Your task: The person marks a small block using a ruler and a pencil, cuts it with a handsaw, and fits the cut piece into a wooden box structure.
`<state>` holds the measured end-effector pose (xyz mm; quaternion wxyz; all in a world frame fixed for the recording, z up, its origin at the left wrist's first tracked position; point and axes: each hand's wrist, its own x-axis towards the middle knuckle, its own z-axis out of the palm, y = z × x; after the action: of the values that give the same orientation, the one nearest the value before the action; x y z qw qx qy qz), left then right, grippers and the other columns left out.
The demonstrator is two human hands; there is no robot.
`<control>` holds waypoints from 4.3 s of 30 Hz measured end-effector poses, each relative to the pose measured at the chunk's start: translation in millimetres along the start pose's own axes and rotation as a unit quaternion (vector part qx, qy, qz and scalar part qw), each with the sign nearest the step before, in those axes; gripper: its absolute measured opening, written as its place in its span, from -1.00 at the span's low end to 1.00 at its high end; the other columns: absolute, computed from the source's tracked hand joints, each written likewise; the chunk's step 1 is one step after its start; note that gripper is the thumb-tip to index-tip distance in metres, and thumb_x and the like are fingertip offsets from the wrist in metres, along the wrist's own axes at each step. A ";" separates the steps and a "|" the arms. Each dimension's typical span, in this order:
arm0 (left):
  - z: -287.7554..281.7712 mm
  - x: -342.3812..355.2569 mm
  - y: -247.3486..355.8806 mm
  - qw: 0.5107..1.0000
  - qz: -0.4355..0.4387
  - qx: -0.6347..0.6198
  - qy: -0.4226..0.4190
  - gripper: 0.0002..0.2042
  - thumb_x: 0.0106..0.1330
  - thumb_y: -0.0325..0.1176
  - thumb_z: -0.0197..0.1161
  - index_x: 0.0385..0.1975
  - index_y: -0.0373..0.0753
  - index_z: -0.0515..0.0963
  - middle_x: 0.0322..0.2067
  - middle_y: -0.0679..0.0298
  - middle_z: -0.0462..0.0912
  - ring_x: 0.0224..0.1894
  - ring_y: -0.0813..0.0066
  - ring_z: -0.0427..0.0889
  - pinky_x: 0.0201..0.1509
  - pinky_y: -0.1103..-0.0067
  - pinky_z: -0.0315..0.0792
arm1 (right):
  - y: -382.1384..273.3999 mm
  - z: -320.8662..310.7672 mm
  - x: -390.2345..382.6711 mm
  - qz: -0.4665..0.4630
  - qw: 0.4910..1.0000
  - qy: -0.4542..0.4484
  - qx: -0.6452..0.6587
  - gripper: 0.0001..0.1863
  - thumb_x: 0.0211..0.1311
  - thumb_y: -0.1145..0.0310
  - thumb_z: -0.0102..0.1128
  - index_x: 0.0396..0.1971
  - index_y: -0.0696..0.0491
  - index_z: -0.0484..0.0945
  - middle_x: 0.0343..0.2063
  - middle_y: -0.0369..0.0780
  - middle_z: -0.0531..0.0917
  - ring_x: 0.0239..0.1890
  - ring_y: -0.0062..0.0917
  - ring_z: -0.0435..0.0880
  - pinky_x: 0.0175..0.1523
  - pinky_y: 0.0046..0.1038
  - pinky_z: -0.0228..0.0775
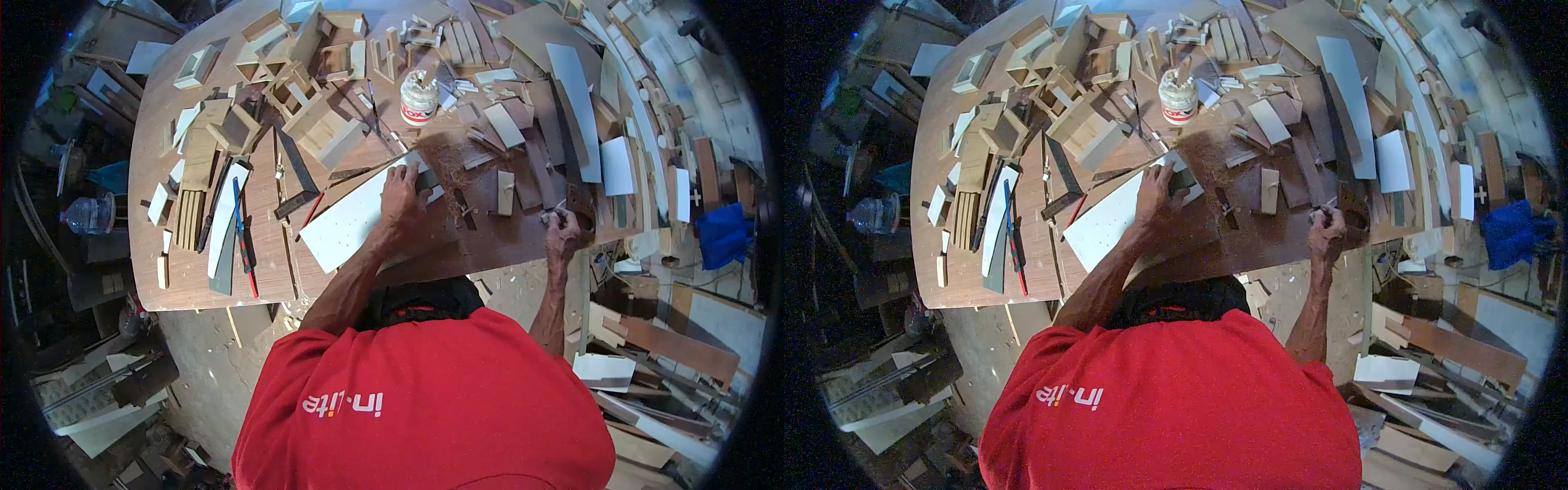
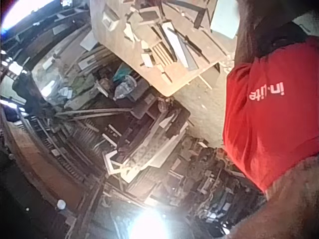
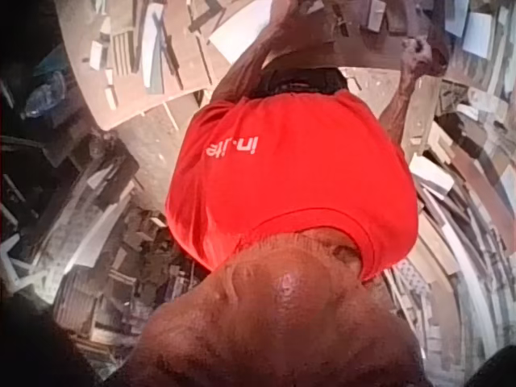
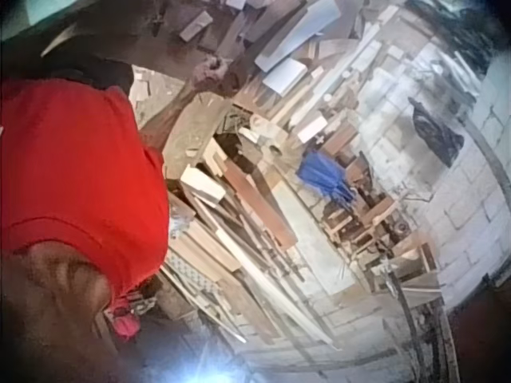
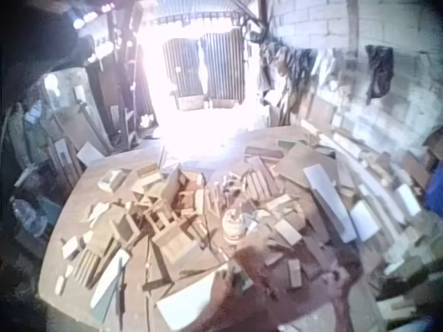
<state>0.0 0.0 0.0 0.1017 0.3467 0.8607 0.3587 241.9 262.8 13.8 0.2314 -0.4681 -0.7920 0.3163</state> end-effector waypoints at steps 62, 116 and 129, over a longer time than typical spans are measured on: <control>-129.8 -2.5 -169.6 0.779 -0.265 -0.556 0.120 -0.72 0.30 -0.33 0.19 -0.17 -0.47 0.55 -0.32 0.11 0.65 -0.37 0.34 0.66 -0.25 0.49 0.60 | -180.3 192.5 -107.2 -0.063 0.853 -0.493 0.156 -0.73 0.31 0.28 0.10 -0.23 0.18 0.62 -0.37 -0.20 0.71 -0.33 -0.54 0.67 -0.22 -0.48 0.52; -144.9 -35.1 -127.1 0.736 -0.269 -0.603 0.149 -0.74 0.31 -0.40 0.19 -0.10 -0.44 0.48 -0.29 0.12 0.64 -0.34 0.36 0.67 -0.24 0.51 0.62 | -181.1 192.7 -108.7 -0.007 0.840 -0.488 0.237 -0.75 0.32 0.28 0.14 -0.22 0.16 0.60 -0.44 -0.23 0.67 -0.39 -0.58 0.65 -0.28 -0.52 0.54; -109.3 -39.9 -49.0 0.762 -0.277 -0.569 0.137 -0.58 0.22 -0.53 0.24 0.06 -0.46 0.31 -0.16 0.05 0.59 -0.19 0.30 0.64 -0.08 0.44 0.60 | -237.2 168.5 -108.0 -0.175 0.876 -0.421 0.156 -0.58 0.24 0.19 0.11 -0.01 0.18 0.49 -0.23 -0.03 0.66 -0.19 -0.29 0.66 -0.13 -0.34 0.48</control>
<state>-42.5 -111.1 42.2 0.2559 -0.0814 0.5618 0.7825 38.1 33.3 59.6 -0.0025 -0.1024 -0.8237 0.5577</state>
